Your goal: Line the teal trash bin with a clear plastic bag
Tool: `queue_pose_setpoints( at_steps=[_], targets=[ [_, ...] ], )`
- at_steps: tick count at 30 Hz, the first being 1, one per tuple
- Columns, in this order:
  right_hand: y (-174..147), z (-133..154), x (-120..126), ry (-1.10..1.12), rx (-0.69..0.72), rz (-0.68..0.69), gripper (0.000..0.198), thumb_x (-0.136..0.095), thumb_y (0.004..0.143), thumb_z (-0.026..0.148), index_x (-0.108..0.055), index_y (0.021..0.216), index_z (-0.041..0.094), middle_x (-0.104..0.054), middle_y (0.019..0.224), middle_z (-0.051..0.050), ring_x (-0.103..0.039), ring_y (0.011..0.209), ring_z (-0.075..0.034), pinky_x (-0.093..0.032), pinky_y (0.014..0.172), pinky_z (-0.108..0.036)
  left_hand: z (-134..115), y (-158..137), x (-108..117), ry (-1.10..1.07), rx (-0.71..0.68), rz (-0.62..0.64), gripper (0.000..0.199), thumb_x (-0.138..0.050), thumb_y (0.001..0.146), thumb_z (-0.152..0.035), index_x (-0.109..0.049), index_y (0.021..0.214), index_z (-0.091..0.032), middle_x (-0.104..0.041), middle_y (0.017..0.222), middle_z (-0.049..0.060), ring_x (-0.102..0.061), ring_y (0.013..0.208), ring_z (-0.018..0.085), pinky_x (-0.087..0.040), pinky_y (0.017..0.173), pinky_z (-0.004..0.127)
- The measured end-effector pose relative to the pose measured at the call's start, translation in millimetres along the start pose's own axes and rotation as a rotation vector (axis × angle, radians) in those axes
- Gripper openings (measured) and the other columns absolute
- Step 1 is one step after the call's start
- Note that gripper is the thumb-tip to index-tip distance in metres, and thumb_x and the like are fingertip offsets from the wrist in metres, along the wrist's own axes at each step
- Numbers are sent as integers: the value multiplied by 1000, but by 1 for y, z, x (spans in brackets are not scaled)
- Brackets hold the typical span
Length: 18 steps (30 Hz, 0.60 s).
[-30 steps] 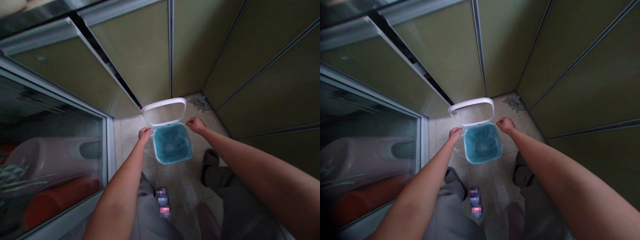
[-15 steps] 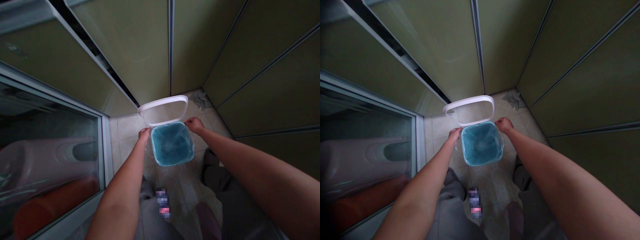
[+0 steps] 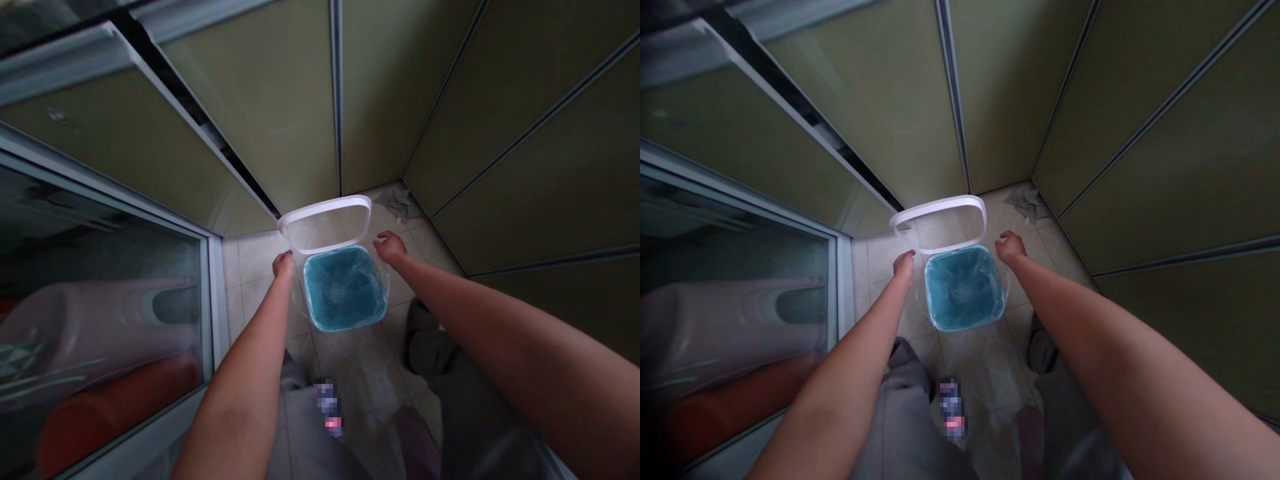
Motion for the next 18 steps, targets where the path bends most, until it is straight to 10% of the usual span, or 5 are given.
queue_pose_setpoints(
  at_steps=[10,18],
  targets=[
    [-41,77,60,89,519,10,39,-48,91,11,-78,117,15,-77,116,-9,-69,102,-21,-51,91,-27,-69,-49,31,-385,-30,331,58,-57,82,-63,-72,115,-17,-67,86,4,-61,69,12,-47,68,25],
    [-62,32,68,-116,505,225,42,-53,83,0,-82,104,21,-78,112,-4,-70,103,-18,-49,89,-21,-21,-80,58,135,-302,389,55,-71,72,-64,-77,100,-16,-69,87,7,-63,79,19,-50,74,30]
  ],
)
Point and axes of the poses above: each hand's wrist, its own y-axis towards the middle knuckle, its own x-axis out of the back of the hand, z = x × y, the point moved 5 cm from there along y, towards the middle knuckle
